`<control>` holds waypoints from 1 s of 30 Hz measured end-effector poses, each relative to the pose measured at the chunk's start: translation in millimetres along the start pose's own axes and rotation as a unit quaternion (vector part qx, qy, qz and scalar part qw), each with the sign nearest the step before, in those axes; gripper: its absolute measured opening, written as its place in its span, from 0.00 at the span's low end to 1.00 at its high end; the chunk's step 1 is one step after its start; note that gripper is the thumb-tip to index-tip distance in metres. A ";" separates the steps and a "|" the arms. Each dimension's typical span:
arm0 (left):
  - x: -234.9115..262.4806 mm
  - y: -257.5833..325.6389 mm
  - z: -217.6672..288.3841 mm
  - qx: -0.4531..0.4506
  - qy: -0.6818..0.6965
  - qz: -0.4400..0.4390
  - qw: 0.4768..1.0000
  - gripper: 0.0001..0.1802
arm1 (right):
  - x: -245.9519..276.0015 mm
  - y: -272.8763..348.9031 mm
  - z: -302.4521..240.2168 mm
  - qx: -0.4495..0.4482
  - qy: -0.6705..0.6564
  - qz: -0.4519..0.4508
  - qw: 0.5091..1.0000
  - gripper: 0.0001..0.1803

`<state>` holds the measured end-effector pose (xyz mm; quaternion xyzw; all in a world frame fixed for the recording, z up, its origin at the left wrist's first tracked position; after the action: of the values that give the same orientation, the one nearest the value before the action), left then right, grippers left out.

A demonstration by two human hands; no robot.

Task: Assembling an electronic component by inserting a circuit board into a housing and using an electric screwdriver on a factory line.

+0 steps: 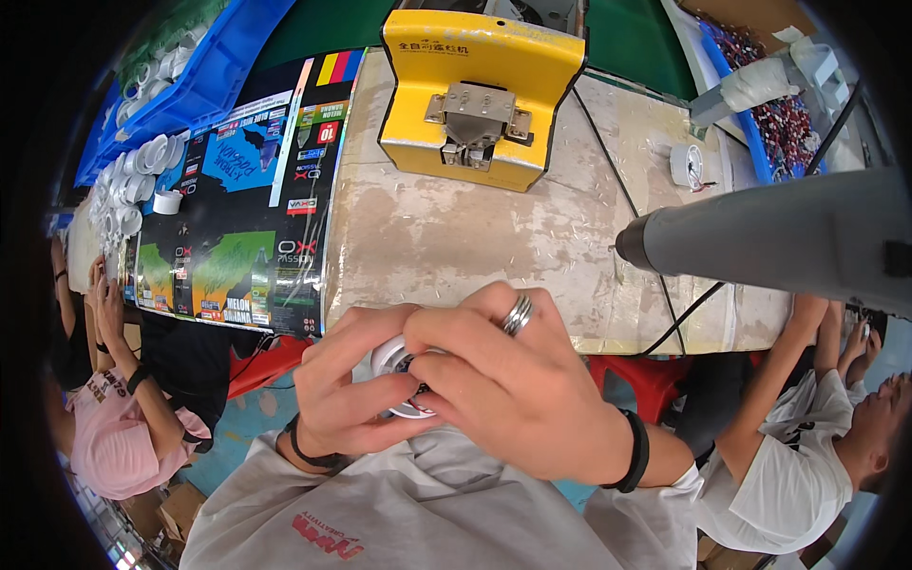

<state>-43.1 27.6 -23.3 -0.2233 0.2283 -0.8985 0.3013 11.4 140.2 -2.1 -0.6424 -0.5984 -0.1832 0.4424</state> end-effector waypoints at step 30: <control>-7.1 1.0 -12.6 -0.011 0.003 0.002 1.000 0.19 | 11.1 9.3 9.0 -0.079 0.028 0.013 0.996 0.16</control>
<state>-44.3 35.0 -35.8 -0.2234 0.2400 -0.8957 0.3002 19.8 155.1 -1.7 -0.6780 -0.5605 -0.2422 0.4091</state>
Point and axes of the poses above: each hand's wrist, its own y-axis away from the middle knuckle, its own x-axis out of the back of the hand, z = x × y, the point moved 7 cm from there along -y, towards the middle knuckle, and after that the axes turned 12 degrees about y, right-handed, at the moved point
